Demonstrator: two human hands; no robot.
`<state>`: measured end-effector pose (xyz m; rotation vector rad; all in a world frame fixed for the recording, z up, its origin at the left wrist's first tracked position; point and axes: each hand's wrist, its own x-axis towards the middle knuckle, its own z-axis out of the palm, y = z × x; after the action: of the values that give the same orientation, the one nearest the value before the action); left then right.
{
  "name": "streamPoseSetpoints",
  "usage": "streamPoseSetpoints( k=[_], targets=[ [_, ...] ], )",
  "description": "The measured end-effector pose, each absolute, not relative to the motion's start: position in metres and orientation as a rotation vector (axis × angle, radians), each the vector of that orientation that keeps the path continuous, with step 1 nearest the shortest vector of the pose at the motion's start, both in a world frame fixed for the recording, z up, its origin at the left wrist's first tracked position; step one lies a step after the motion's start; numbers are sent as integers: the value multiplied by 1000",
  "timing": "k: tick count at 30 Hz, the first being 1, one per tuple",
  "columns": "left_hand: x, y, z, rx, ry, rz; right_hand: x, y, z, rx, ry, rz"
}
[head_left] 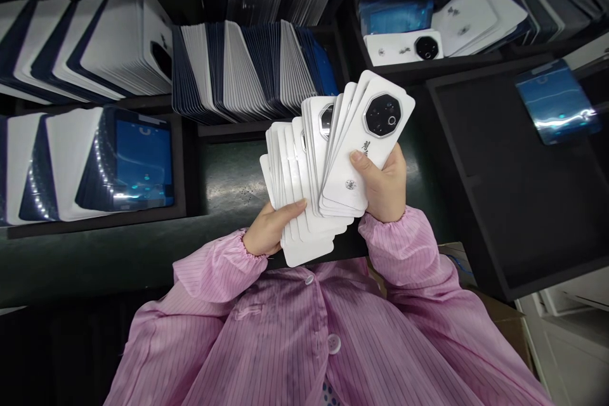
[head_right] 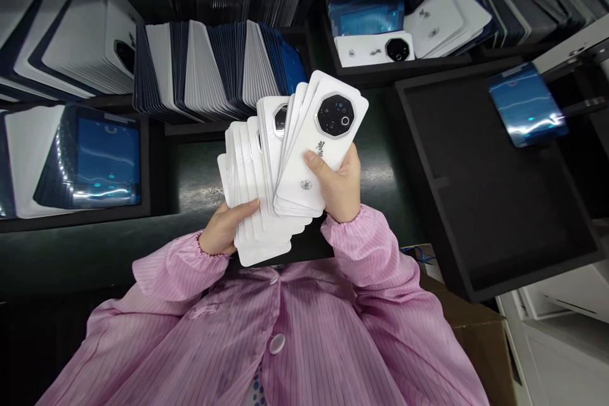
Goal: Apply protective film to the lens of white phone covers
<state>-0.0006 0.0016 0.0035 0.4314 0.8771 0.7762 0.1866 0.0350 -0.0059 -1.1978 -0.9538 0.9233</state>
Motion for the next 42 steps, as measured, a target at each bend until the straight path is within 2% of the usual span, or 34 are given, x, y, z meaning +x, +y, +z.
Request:
streamPoseSetpoints(
  k=[11, 25, 31, 42],
  targets=[
    [-1, 0, 1, 462, 739, 735, 183, 35, 1, -1150, -913, 916],
    [1, 0, 2, 448, 845, 737, 188, 35, -2, -1157, -897, 905],
    [2, -4, 1, 478, 769, 640, 186, 38, -1, -1245, -921, 711],
    [0, -6, -4, 493, 781, 671, 182, 35, -1, -1253, -962, 738]
  ],
)
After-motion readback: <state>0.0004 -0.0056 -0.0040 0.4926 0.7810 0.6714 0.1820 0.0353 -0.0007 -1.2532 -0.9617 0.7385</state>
